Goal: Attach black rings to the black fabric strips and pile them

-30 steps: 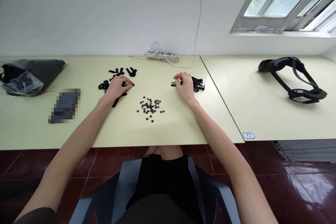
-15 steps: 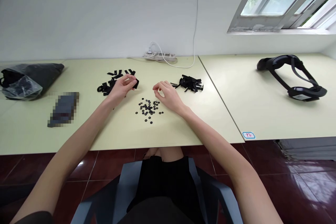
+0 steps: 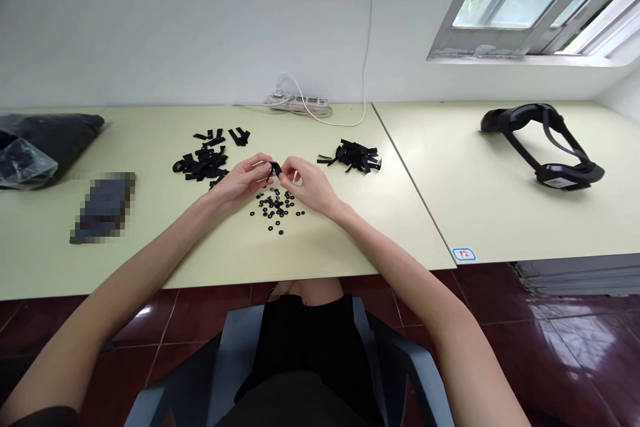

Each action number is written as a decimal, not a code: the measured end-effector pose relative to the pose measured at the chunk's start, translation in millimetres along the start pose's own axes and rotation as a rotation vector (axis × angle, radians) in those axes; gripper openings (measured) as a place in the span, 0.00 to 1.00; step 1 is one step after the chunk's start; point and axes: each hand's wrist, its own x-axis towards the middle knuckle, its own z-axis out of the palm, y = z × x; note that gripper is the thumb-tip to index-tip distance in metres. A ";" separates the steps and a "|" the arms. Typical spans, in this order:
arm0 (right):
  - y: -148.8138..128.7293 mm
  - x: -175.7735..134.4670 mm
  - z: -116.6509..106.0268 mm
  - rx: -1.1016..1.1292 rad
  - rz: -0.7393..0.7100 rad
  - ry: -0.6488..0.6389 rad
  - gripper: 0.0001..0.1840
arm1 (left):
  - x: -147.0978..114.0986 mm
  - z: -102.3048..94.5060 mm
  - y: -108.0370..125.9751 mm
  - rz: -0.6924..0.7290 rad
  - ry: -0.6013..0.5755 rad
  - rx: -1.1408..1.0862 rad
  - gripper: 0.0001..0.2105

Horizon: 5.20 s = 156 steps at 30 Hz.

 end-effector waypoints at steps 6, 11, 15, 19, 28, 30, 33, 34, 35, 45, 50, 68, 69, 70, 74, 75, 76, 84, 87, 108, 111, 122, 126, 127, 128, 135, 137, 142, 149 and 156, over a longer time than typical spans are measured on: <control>0.9 3.1 -0.2 0.260 0.126 0.032 0.14 | -1.6 1.1 1.9 0.018 -0.017 0.012 0.17; 4.2 4.9 -3.7 0.285 0.135 0.093 0.22 | 1.0 -4.2 1.6 -0.009 0.031 0.043 0.13; 8.7 6.5 -5.6 0.339 0.153 0.113 0.28 | -0.4 -3.1 3.2 -0.011 0.027 0.151 0.17; 13.7 8.3 -5.8 0.318 0.183 0.149 0.33 | -2.3 1.2 5.6 0.029 0.021 0.308 0.17; 20.1 10.1 -12.6 0.258 0.172 0.204 0.37 | -1.4 -4.9 7.1 -0.011 0.061 0.325 0.22; 23.4 9.8 -12.5 0.227 0.179 0.221 0.36 | -1.9 -5.5 7.7 -0.034 0.042 0.347 0.23; 26.2 8.9 -11.0 0.100 0.168 0.257 0.33 | -3.1 -3.9 8.9 -0.039 0.016 0.372 0.24; 25.5 8.4 -10.5 0.028 0.139 0.289 0.31 | -3.8 -2.8 9.4 -0.029 0.015 0.381 0.24; 23.9 7.7 -10.1 -0.054 0.099 0.325 0.28 | -4.5 -1.5 10.0 -0.015 0.017 0.390 0.24; -7.7 -1.5 -8.3 -0.461 -0.142 0.174 0.14 | -7.3 5.4 9.2 0.050 0.025 0.442 0.22; 0.1 0.1 -10.9 -0.540 -0.151 0.080 0.15 | -6.7 5.5 9.1 0.049 0.016 0.432 0.20; 12.0 -5.5 -3.5 -0.572 -0.154 0.206 0.13 | -10.8 10.5 12.4 0.072 0.009 0.444 0.21; 11.9 -5.6 -3.3 -0.574 -0.156 0.205 0.13 | -10.7 10.5 12.0 0.078 0.010 0.443 0.21; 11.9 -5.5 -3.1 -0.574 -0.155 0.194 0.13 | -10.6 10.3 11.5 0.081 0.008 0.441 0.21; 10.4 -4.5 -3.5 -0.543 -0.134 0.138 0.10 | -9.3 9.1 9.1 0.074 -0.004 0.439 0.21; 9.5 -4.0 -3.9 -0.530 -0.121 0.124 0.10 | -9.1 8.9 8.7 0.071 -0.002 0.441 0.22; 8.3 -3.5 -4.4 -0.517 -0.107 0.108 0.10 | -8.9 8.7 8.5 0.070 0.003 0.445 0.22; -0.4 -2.7 -5.9 -0.476 -0.049 -0.085 0.16 | -11.9 10.7 12.0 0.056 -0.004 0.467 0.22; -5.9 -3.4 -6.1 -0.489 -0.005 -0.137 0.15 | -13.3 12.1 14.3 0.043 -0.007 0.482 0.22; -9.5 -4.9 -0.4 -0.644 0.077 -0.133 0.11 | -19.9 22.9 12.7 0.174 0.023 0.584 0.17; -9.3 -5.4 2.0 -0.646 0.092 -0.090 0.10 | -21.1 26.3 10.4 0.243 0.040 0.588 0.17; -7.5 -5.7 3.6 -0.581 0.104 -0.061 0.14 | -20.5 24.7 6.7 0.278 0.013 0.591 0.13; -5.2 -6.0 3.7 -0.512 0.105 -0.058 0.14 | -20.2 24.3 6.9 0.268 -0.001 0.598 0.14; -4.5 -6.1 3.6 -0.492 0.102 -0.054 0.14 | -20.2 24.3 7.2 0.264 -0.003 0.597 0.14; -3.8 -6.1 3.5 -0.471 0.098 -0.050 0.14 | -20.2 24.3 7.5 0.259 -0.004 0.593 0.13; -2.2 -4.4 -0.1 -0.300 0.107 -0.038 0.13 | -21.2 25.0 9.9 0.204 -0.008 0.564 0.16; -3.3 -3.7 -0.6 -0.277 0.118 -0.029 0.13 | -21.5 25.0 11.8 0.187 -0.002 0.562 0.17; -7.5 -2.0 -1.3 -0.276 0.167 -0.018 0.17 | -20.6 23.8 18.6 0.144 -0.023 0.541 0.19; -12.5 -3.4 -10.8 -0.268 0.077 -0.161 0.14 | -14.8 16.6 21.3 0.184 0.092 0.483 0.22; -12.9 -7.3 -6.9 -0.294 -0.037 -0.304 0.09 | -12.0 11.8 20.3 0.182 0.120 0.457 0.21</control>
